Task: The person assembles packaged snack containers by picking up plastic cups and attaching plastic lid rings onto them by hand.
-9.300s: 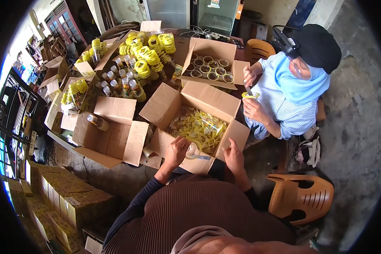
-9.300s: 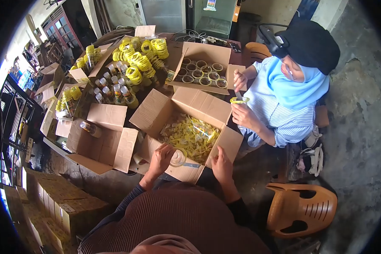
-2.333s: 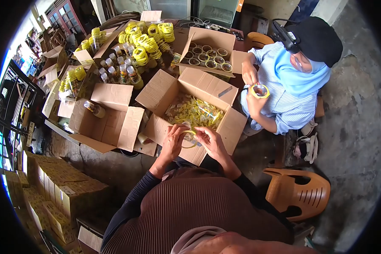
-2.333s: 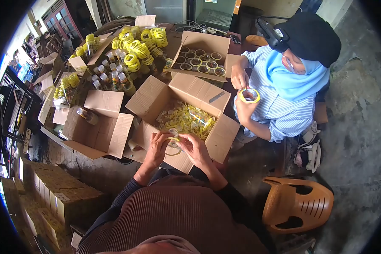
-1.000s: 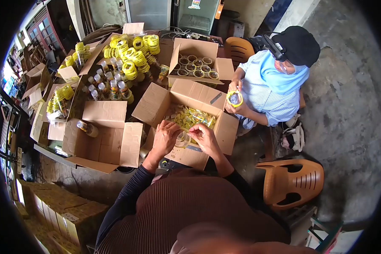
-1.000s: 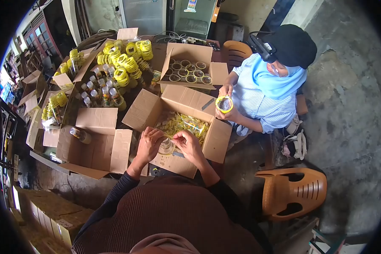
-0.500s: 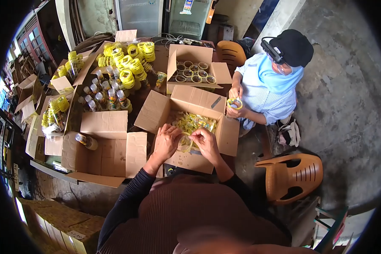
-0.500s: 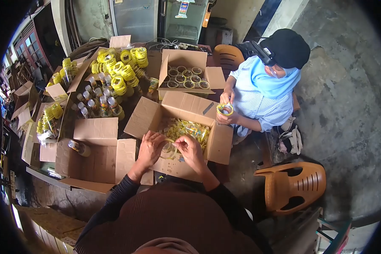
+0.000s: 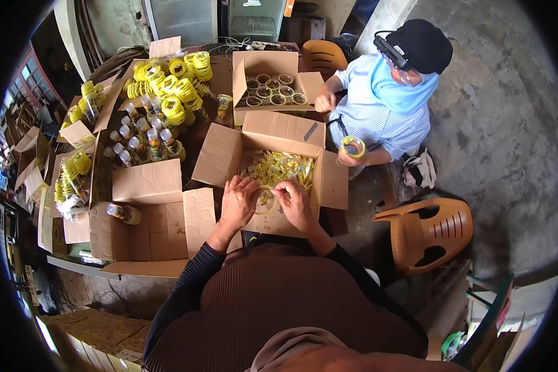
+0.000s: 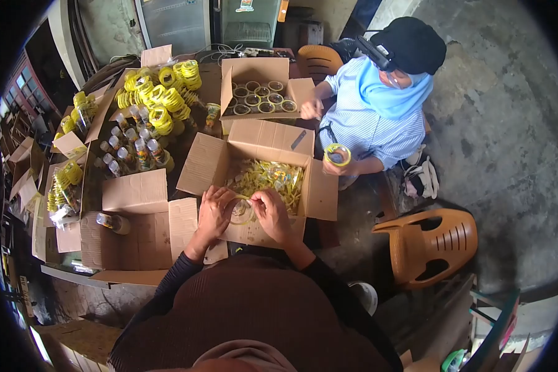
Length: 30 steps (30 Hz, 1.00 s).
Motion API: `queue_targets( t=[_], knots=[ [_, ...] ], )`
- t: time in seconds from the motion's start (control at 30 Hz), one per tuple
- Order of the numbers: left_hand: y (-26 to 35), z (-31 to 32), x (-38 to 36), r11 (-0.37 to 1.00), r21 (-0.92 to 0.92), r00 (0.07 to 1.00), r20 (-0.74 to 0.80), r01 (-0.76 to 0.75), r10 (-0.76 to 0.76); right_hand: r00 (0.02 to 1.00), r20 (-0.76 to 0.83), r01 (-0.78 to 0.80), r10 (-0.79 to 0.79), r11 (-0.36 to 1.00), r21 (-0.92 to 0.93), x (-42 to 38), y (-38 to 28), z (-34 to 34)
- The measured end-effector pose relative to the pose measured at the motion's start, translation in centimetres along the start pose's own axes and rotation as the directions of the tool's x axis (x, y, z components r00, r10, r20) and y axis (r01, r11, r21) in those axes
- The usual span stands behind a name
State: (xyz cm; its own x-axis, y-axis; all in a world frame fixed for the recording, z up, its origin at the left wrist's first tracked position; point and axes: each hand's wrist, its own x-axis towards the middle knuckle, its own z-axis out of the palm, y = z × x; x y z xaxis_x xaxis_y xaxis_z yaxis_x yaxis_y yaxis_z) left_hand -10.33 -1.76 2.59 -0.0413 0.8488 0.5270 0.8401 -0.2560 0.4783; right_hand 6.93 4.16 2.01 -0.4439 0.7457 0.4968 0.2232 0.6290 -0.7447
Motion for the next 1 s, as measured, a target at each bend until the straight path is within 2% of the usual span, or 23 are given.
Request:
queue_targets(
  t=[0.17, 0.23, 0.37, 0.43, 0.5, 0.53, 0.6, 0.63, 0.7, 0.83, 0.87, 0.9, 0.93, 0.97, 1.0],
  knots=[
    [-0.3, 0.5, 0.0, 1.000, 0.030, 1.000, -0.006, -0.009, 0.009, 0.999, 0.035, 0.010, -0.007, 0.995, -0.102, -0.5, 0.8, 0.6],
    [-0.3, 1.0, -0.1, 0.998, 0.054, 1.000, 0.010, 0.017, -0.017, 0.996, 0.066, -0.043, 0.053, 0.989, -0.143, -0.7, 1.5, 0.7],
    [-0.4, 2.6, -0.6, 0.994, 0.072, 0.996, 0.016, 0.085, -0.086, 0.997, 0.069, -0.029, 0.039, 0.989, -0.147, -0.9, 3.2, 1.0],
    [-0.8, 3.0, -0.7, 0.991, 0.076, 0.994, 0.023, 0.108, -0.110, 0.992, 0.125, 0.030, -0.016, 0.993, -0.111, -0.8, 3.9, 0.9],
    [-1.6, 3.8, -0.9, 0.984, -0.066, 0.986, 0.044, 0.165, -0.163, 0.988, 0.152, 0.036, -0.021, 0.995, -0.094, -0.7, 4.1, 0.8],
    [-2.0, 4.1, -0.9, 0.984, -0.063, 0.985, 0.043, 0.169, -0.167, 0.984, 0.175, 0.038, -0.023, 0.996, -0.081, -0.6, 4.1, 0.7],
    [-2.5, 4.4, -0.8, 0.931, -0.263, 0.966, 0.108, 0.254, -0.233, 0.981, 0.194, 0.022, -0.003, 0.995, -0.095, -0.7, 3.8, 0.5],
    [-2.5, 4.5, -0.7, 0.931, -0.260, 0.966, 0.104, 0.255, -0.236, 0.977, 0.211, 0.009, 0.015, 0.993, -0.114, -0.6, 3.8, 0.4],
    [-2.4, 4.8, -0.7, 0.876, -0.374, 0.952, 0.128, 0.304, -0.276, 0.977, 0.211, 0.003, 0.019, 0.995, -0.101, -0.8, 4.1, 0.4],
    [-3.1, 6.0, -0.9, 0.865, -0.382, 0.945, 0.145, 0.325, -0.292, 0.974, 0.218, -0.047, 0.066, 0.995, -0.091, -0.7, 4.2, -0.1],
    [-4.6, 7.2, -1.3, 0.909, -0.344, 0.970, 0.019, 0.235, -0.243, 0.973, 0.222, -0.049, 0.067, 0.995, -0.088, -0.8, 3.9, -0.1],
    [-5.8, 7.6, -1.6, 0.945, -0.291, 0.977, -0.105, 0.147, -0.184, 0.960, 0.278, -0.035, 0.028, 0.999, 0.020, -1.1, 3.4, -0.1],
    [-7.1, 6.9, -1.4, 0.776, -0.567, 0.932, -0.038, 0.278, -0.361, 0.943, 0.331, -0.026, -0.017, 0.992, 0.127, -1.2, 3.0, -0.3],
    [-9.1, 6.4, -1.3, 0.724, -0.570, 0.876, -0.014, 0.389, -0.481, 0.942, 0.335, -0.024, -0.021, 0.991, 0.131, -1.4, 2.3, -0.3],
    [-9.3, 5.4, -0.3, 0.771, -0.486, 0.868, -0.048, 0.413, -0.495, 0.929, 0.368, -0.036, -0.027, 0.986, 0.163, -1.3, 1.7, -0.3]
  ],
)
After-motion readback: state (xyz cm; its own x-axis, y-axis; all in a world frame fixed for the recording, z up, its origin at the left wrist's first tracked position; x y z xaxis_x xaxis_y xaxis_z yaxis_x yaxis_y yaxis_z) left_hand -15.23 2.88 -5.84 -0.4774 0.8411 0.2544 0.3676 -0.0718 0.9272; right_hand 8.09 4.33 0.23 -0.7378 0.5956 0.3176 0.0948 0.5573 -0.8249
